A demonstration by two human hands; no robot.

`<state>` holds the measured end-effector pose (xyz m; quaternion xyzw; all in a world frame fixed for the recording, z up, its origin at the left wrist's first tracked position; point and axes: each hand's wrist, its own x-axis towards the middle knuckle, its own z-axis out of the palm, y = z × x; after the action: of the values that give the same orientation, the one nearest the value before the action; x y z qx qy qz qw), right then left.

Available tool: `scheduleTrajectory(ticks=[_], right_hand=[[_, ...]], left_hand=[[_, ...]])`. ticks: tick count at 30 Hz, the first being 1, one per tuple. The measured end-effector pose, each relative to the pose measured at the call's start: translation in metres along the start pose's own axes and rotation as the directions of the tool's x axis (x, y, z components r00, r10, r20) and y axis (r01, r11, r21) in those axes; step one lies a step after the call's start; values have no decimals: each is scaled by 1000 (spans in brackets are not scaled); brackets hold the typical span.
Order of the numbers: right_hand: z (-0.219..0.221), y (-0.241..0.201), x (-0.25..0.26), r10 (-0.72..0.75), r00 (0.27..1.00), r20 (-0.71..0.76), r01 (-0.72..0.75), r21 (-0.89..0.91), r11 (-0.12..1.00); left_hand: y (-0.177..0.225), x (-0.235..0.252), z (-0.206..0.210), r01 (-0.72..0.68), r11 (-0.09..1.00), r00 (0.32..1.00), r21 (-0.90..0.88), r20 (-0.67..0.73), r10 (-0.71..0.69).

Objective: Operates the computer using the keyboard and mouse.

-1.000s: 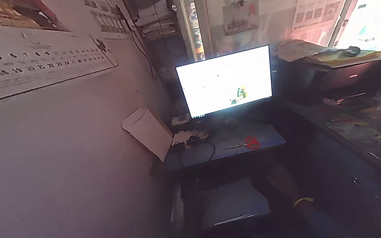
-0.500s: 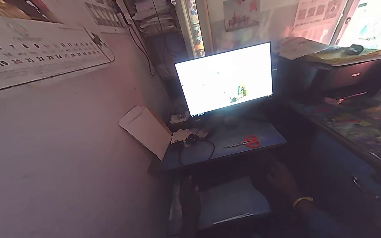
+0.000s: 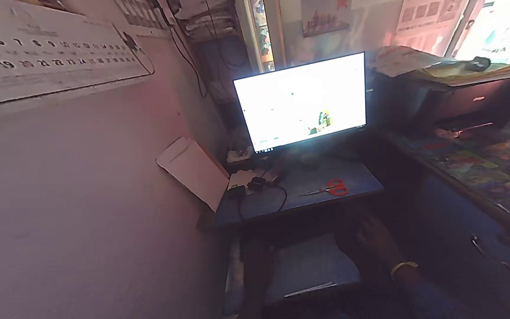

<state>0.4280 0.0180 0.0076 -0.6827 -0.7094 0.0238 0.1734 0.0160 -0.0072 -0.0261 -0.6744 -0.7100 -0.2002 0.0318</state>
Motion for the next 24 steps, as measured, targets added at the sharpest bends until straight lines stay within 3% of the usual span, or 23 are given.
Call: scheduleTrajectory(ticks=[6, 9, 12, 16, 19, 24], right_hand=[[-8, -7, 3, 41, 998, 41, -41, -16, 999], [-12, -9, 2, 83, 996, 34, -81, -65, 995], [-9, -4, 2, 118, 993, 2, -118, -60, 991], [-18, -9, 2, 210, 975, 68, -213, 40, 976], [-18, -8, 4, 213, 973, 91, -215, 15, 976], [-15, -4, 4, 181, 980, 81, -187, 62, 980]], left_hand=[[1, 5, -5, -46, 999, 998, 3, -37, 46], [19, 11, -24, -21, 1000, 997, -22, -71, 20], [54, 11, -81, 163, 977, 971, -134, 200, -134], [22, 11, -32, 108, 984, 991, -139, 98, -95], [27, 12, -40, 87, 990, 987, -111, 143, -71], [8, 11, -13, -17, 997, 999, -73, 39, 20]])
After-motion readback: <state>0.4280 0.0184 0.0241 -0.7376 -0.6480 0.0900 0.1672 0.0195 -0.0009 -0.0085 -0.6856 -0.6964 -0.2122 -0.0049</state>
